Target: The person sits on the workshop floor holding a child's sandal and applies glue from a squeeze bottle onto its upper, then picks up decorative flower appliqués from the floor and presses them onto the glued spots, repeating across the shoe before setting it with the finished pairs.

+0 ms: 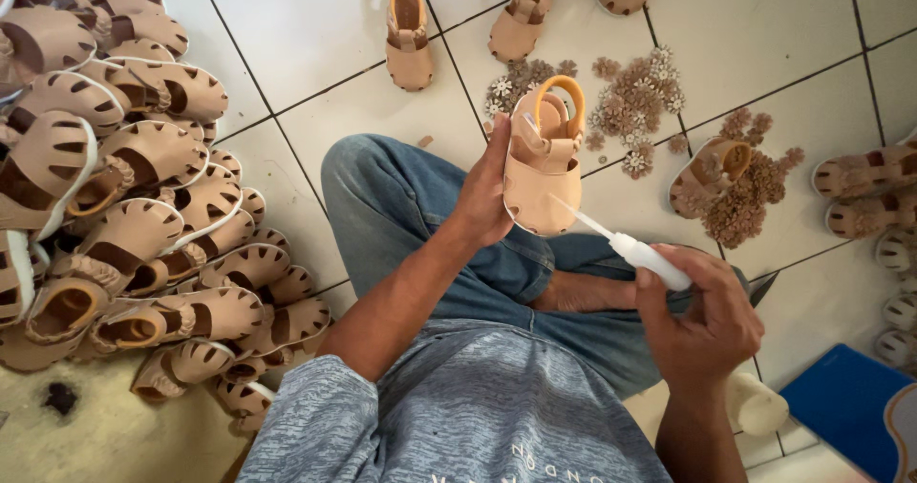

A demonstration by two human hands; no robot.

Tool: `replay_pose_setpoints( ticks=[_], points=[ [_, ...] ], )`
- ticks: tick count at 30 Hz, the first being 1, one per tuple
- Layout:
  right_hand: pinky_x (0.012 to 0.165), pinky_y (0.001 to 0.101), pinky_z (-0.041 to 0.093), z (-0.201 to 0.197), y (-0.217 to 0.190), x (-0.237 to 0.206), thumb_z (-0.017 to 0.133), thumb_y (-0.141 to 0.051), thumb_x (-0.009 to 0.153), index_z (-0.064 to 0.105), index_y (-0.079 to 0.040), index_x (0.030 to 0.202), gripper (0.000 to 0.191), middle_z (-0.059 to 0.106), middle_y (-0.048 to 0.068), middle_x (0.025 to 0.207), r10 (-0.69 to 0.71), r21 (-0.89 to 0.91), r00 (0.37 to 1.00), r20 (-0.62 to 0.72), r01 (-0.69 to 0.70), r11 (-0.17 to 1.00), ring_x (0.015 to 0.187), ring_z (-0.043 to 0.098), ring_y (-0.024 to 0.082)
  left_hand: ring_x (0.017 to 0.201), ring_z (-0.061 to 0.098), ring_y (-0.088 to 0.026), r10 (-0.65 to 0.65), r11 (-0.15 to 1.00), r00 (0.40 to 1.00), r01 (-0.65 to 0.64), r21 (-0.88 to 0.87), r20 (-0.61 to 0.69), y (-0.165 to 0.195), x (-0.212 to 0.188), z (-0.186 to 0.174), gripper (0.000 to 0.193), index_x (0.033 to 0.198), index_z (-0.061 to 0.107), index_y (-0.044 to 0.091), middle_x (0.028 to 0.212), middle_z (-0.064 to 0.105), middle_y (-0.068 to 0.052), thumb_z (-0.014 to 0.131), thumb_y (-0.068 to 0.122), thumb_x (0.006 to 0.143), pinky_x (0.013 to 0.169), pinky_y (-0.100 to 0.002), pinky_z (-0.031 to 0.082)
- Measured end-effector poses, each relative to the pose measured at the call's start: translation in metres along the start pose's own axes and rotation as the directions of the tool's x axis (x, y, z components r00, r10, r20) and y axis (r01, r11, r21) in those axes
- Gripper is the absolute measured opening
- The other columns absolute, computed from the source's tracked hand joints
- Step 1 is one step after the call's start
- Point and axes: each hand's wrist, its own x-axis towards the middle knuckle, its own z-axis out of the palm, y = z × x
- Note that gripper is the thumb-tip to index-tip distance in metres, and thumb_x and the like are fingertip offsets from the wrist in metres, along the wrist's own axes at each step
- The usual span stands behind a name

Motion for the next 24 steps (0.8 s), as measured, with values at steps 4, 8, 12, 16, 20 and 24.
replay_pose_setpoints(
  ticks=[4,8,12,16,20,24],
  points=[
    [0.052,0.0176,0.037,-0.0032,-0.0010,-0.0018,0.085,-0.001,0.093,0.073,-0.004,0.114,0.024,0.076,0.008,0.103,0.044,-0.068,0.999,-0.014,-0.045,0.997,0.069,0.059,0.004,0.118,0.065,-0.020,0.024,1.000,1.000,-0.024,-0.010,0.004,-0.0011,0.0012,-0.0040,0.068,0.150,0.048,0.004,0.132,0.065,-0.011,0.037,0.059,0.111,0.103,-0.037,0.054],
    [0.062,0.0164,0.045,-0.0037,-0.0008,-0.0028,0.083,-0.002,0.097,0.073,-0.004,0.115,0.021,0.076,0.008,0.110,0.013,-0.005,1.000,0.015,-0.013,1.000,0.086,0.068,0.006,0.116,0.065,-0.021,0.028,1.000,1.000,-0.028,-0.007,-0.009,-0.0021,0.0030,-0.0051,0.065,0.149,0.049,0.005,0.130,0.065,-0.011,0.038,0.058,0.112,0.102,-0.038,0.055],
    [0.053,0.0154,0.040,-0.0003,0.0020,-0.0001,0.084,-0.002,0.094,0.073,-0.004,0.117,0.025,0.076,0.009,0.109,0.004,-0.017,1.000,-0.005,-0.004,1.000,0.076,0.064,0.004,0.117,0.065,-0.019,0.000,1.000,0.999,0.000,-0.015,-0.038,-0.0016,0.0028,-0.0023,0.065,0.148,0.049,0.007,0.130,0.065,-0.009,0.037,0.058,0.110,0.102,-0.037,0.054],
    [0.053,0.0156,0.041,-0.0016,0.0035,0.0000,0.083,-0.003,0.095,0.073,-0.006,0.118,0.026,0.076,0.007,0.107,-0.006,-0.001,1.000,0.009,0.006,1.000,0.075,0.065,0.003,0.117,0.064,-0.018,0.001,1.000,0.997,0.000,0.018,-0.083,0.0008,0.0020,-0.0009,0.065,0.148,0.049,0.007,0.130,0.064,-0.008,0.037,0.058,0.110,0.103,-0.037,0.054],
    [0.048,0.0171,0.036,0.0000,0.0045,-0.0010,0.086,-0.003,0.088,0.073,-0.005,0.112,0.027,0.077,0.009,0.110,0.015,-0.054,1.000,0.005,-0.015,0.998,0.065,0.056,0.003,0.118,0.064,-0.019,0.006,1.000,1.000,-0.005,0.015,-0.027,-0.0002,0.0016,-0.0001,0.065,0.149,0.049,0.006,0.131,0.064,-0.009,0.037,0.058,0.111,0.103,-0.038,0.054],
    [0.060,0.0157,0.047,0.0000,0.0032,-0.0004,0.084,-0.004,0.098,0.072,-0.005,0.117,0.022,0.076,0.005,0.112,0.001,-0.014,1.000,0.002,-0.001,1.000,0.085,0.068,0.004,0.115,0.066,-0.020,-0.008,1.000,0.999,0.009,0.021,-0.032,0.0004,0.0014,-0.0013,0.067,0.148,0.049,0.005,0.129,0.066,-0.011,0.035,0.059,0.111,0.102,-0.038,0.056]
  ],
)
